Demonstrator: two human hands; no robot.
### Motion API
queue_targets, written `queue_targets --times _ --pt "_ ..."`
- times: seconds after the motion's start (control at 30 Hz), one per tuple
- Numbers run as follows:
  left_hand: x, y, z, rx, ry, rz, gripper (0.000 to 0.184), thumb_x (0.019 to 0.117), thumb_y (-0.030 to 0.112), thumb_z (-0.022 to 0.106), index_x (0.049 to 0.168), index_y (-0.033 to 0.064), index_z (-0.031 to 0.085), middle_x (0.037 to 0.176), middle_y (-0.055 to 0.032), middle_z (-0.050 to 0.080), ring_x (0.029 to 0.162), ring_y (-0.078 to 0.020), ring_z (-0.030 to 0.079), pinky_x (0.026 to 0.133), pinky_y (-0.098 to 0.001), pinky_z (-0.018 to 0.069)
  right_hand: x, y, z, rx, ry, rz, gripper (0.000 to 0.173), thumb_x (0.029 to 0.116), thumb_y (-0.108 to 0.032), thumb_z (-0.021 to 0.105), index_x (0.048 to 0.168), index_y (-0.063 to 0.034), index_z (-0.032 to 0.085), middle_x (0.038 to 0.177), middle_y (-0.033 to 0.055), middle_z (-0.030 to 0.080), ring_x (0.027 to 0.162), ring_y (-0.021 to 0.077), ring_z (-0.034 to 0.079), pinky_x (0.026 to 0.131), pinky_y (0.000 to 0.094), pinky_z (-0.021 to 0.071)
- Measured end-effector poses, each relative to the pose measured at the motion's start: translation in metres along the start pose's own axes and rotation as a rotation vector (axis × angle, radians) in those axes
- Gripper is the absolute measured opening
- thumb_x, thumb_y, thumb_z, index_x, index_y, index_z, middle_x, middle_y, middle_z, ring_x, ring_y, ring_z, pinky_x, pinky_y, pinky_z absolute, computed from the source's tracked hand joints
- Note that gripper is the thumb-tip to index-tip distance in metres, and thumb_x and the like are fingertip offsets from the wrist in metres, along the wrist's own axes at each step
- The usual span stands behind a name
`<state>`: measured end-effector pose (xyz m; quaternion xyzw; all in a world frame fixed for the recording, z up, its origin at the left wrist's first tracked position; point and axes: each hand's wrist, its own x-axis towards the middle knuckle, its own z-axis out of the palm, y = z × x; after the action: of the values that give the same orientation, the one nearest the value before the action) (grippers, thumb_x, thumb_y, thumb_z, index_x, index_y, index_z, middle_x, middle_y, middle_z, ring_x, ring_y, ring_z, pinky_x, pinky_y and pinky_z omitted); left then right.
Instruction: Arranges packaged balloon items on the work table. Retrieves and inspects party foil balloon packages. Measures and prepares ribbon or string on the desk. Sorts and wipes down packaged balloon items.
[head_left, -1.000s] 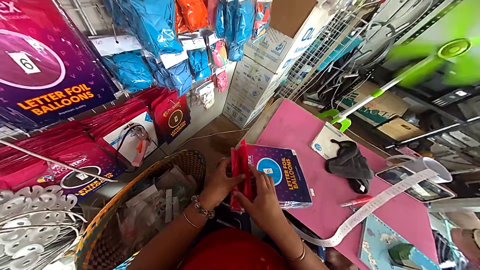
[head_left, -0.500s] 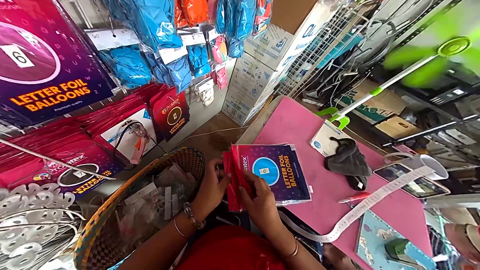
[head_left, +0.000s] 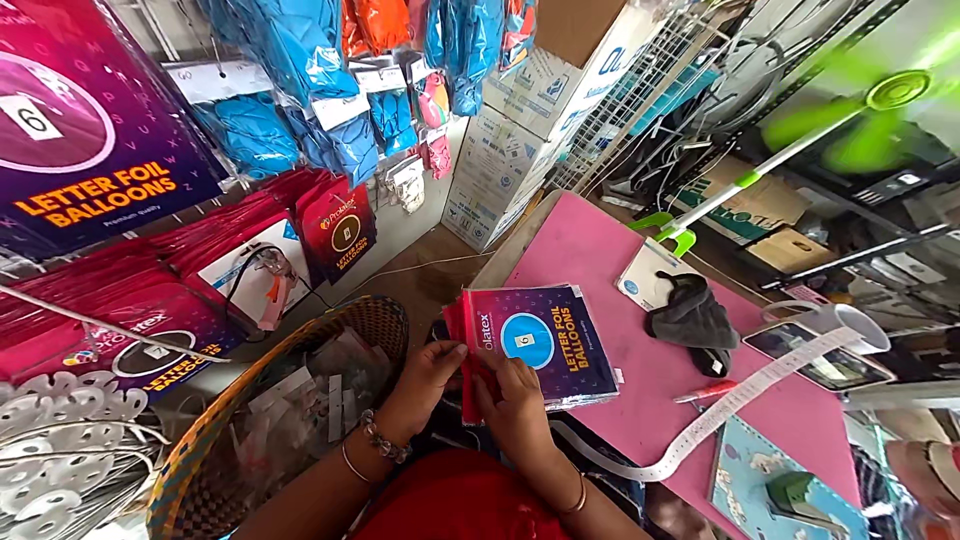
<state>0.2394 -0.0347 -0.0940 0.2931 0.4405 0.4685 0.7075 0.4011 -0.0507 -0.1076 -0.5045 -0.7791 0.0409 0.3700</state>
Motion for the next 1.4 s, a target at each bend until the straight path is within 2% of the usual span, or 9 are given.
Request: queue_targets --times 0.17,0.3,0.6,0.73,0.8,0.87,0.97,1.13,1.4 --pt "0.003 0.001 -0.001 0.006 0.016 -0.022 0.022 0.0985 0.01 0.067 0.115 -0.0022 0.059 0.097 -0.0084 0.07 0.083 -0.0142 0.071 0.075 -0.0297 0.0608 -0.004 -0.002 0.0 -0.099 0.016 -0.123 0.038 0.091 -0.035 0.067 0.115 -0.0068 0.074 0.097 0.0029 0.076 0.085 0.0205 0.067 0.078 0.0392 0.0517" --pt "0.005 0.003 -0.005 0.022 -0.007 -0.048 0.03 0.0953 0.004 0.069 0.121 -0.0042 0.056 0.102 -0.0116 0.071 0.086 -0.0173 0.073 0.078 -0.0315 0.0619 -0.005 -0.002 -0.003 -0.004 -0.014 -0.103 0.044 0.0942 -0.047 0.062 0.108 -0.0068 0.073 0.097 0.0037 0.075 0.089 0.0188 0.069 0.082 0.037 0.0553" --pt "0.017 0.002 -0.012 0.009 0.031 -0.11 0.024 0.1016 0.003 0.058 0.124 -0.0038 0.055 0.106 -0.0142 0.07 0.09 -0.021 0.073 0.08 -0.0354 0.0626 -0.002 0.016 -0.024 0.271 0.035 0.058 0.042 0.1003 -0.039 0.061 0.122 -0.0035 0.065 0.115 0.0076 0.074 0.107 0.0176 0.069 0.094 0.0425 0.0553" --pt "0.024 0.004 -0.016 -0.081 0.034 -0.158 0.023 0.1045 0.008 0.055 0.125 -0.0006 0.055 0.105 -0.0145 0.071 0.091 -0.0221 0.073 0.081 -0.0365 0.062 0.006 0.032 -0.042 0.235 0.147 0.127 0.039 0.0989 -0.031 0.061 0.12 0.0014 0.065 0.115 0.012 0.072 0.107 0.0164 0.068 0.094 0.0345 0.0556" --pt "0.025 0.006 -0.015 -0.107 0.04 -0.179 0.023 0.1059 0.013 0.054 0.126 0.0004 0.055 0.104 -0.0147 0.072 0.091 -0.0228 0.073 0.081 -0.0376 0.0622 0.006 0.039 -0.046 0.136 0.149 0.168 0.038 0.0979 -0.032 0.061 0.12 -0.0011 0.068 0.117 0.0105 0.072 0.109 0.0209 0.066 0.095 0.0409 0.0531" --pt "0.024 0.008 -0.014 -0.101 0.03 -0.187 0.023 0.1059 0.013 0.054 0.126 0.001 0.055 0.104 -0.0143 0.071 0.091 -0.0227 0.073 0.081 -0.0378 0.062 0.007 0.045 -0.048 -0.046 0.077 0.191 0.04 0.0955 -0.036 0.061 0.118 -0.0037 0.07 0.127 0.0132 0.069 0.122 0.0336 0.061 0.101 0.0553 0.0462" --pt "0.021 0.01 -0.016 -0.052 -0.01 -0.179 0.03 0.1012 0.002 0.058 0.13 -0.0005 0.051 0.11 -0.0154 0.069 0.094 -0.0241 0.072 0.083 -0.0391 0.0617 0.006 0.059 -0.054 -0.231 -0.069 0.315 0.059 0.09 -0.05 0.064 0.128 -0.0044 0.068 0.149 0.022 0.053 0.139 0.0515 0.043 0.106 0.0714 0.0352" --pt "0.019 0.012 -0.016 -0.018 -0.046 -0.152 0.038 0.0946 -0.007 0.062 0.13 -0.0012 0.05 0.111 -0.014 0.068 0.095 -0.0226 0.072 0.083 -0.0377 0.0618 0.003 0.074 -0.067 -0.184 -0.082 0.459 0.074 0.0838 -0.056 0.072 0.137 -0.0058 0.063 0.151 0.0228 0.05 0.137 0.0512 0.044 0.104 0.0725 0.0343" --pt "0.018 0.014 -0.014 -0.069 -0.028 -0.173 0.023 0.1041 0.006 0.053 0.126 -0.0003 0.053 0.107 -0.014 0.07 0.092 -0.0223 0.072 0.082 -0.0374 0.0613 0.002 0.082 -0.074 -0.031 -0.067 0.501 0.074 0.0782 -0.04 0.084 0.137 -0.001 0.061 0.152 0.027 0.045 0.137 0.0489 0.045 0.109 0.067 0.0364"
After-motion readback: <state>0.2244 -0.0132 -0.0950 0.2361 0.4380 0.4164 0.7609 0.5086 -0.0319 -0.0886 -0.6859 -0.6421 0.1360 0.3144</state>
